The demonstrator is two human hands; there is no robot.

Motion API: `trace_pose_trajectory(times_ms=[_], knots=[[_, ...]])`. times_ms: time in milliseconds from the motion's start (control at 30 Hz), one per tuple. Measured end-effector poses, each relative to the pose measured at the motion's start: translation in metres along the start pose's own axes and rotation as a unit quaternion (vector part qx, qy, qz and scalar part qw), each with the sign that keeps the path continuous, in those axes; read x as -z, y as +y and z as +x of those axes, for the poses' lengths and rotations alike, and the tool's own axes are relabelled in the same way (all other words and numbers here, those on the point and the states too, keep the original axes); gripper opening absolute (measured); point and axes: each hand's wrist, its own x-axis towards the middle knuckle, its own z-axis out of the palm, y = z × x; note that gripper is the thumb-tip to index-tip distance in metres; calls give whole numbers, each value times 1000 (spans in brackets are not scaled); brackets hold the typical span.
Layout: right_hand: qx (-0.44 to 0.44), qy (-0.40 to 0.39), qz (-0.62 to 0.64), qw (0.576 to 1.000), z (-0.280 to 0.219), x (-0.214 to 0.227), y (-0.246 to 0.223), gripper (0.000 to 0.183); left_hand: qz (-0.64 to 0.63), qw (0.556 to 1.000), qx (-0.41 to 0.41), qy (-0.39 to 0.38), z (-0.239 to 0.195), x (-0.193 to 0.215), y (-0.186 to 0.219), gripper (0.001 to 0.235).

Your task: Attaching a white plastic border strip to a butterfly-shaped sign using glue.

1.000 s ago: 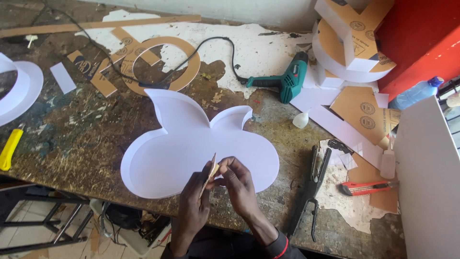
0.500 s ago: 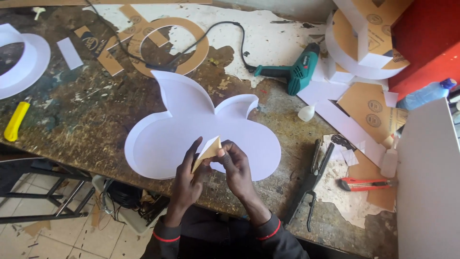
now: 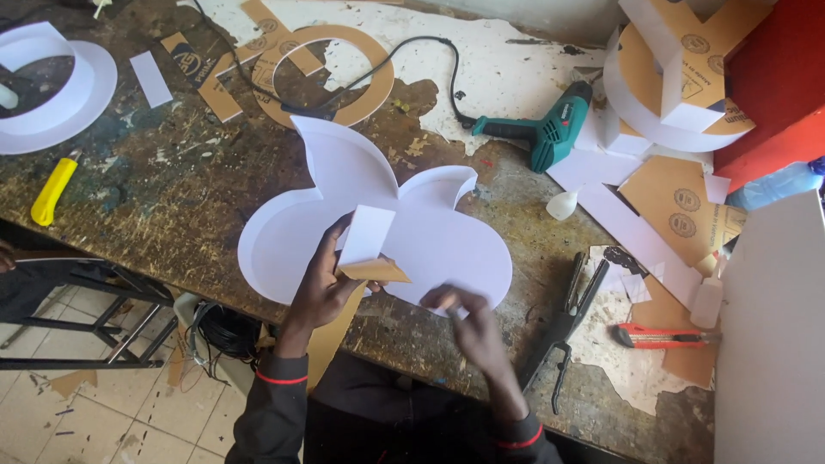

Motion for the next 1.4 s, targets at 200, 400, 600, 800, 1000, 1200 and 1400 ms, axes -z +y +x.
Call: trace_pose_trajectory(times_ms=[200,400,600,800,1000,1200,1400], knots=[[9,2,20,1000,56,11,2,33,27,995,-87,-46,9,-35,-31,114],[-97,146,108,979,69,-5,64,34,439,827,-331,117,7,-42,-82,36],[-52,175,27,983,73,5,40,41,301,899,-316,29,-10,-45,-45,28],[-3,206,0,979,87,17,5,35,53,964,-254,51,-59,-28,-11,19],[36,269,-10,962,94,75,39,35,-123,954,-260,84,-95,11,-1,19],[50,324,73,942,93,98,83,34,241,914,-61,320,-67,-5,29,59],[89,314,34,945,94,82,58,34,347,843,-274,307,-91,-33,24,45]])
